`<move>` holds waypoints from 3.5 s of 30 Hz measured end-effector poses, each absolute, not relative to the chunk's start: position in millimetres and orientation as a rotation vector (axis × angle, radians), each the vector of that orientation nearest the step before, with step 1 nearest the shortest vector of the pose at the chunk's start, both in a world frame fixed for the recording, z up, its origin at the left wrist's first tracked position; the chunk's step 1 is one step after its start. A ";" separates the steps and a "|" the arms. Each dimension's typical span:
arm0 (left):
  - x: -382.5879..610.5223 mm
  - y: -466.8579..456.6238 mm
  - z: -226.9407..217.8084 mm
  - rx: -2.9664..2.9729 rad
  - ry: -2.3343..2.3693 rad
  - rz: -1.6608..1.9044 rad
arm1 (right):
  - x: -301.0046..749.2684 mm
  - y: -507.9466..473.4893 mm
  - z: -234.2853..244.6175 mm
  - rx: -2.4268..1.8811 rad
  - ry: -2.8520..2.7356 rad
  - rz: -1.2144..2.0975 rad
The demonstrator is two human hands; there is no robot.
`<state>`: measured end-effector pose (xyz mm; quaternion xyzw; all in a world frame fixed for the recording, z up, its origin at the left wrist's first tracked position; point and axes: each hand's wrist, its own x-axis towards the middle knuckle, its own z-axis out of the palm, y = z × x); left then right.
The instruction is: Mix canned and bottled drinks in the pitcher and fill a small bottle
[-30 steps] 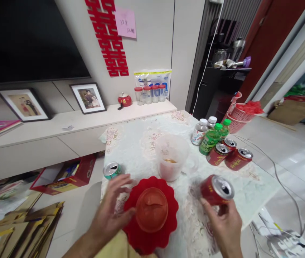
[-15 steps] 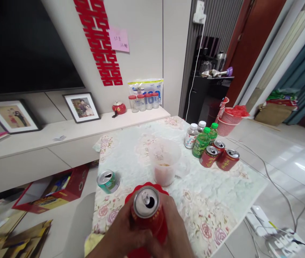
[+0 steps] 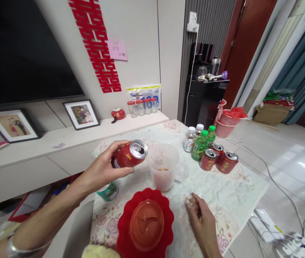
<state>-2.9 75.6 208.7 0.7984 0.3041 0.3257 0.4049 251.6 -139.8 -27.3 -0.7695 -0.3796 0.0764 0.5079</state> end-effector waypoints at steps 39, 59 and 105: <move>51.6 110.0 243.9 3.026 1.013 0.243 | 251.5 -140.5 -28.3 -1.822 -0.895 0.253; 61.7 91.4 263.0 3.270 1.072 0.057 | 252.9 -141.2 -37.6 -1.823 -0.876 0.266; 76.1 66.7 256.8 3.587 0.866 0.251 | 254.5 -142.4 -42.9 -1.843 -0.875 0.269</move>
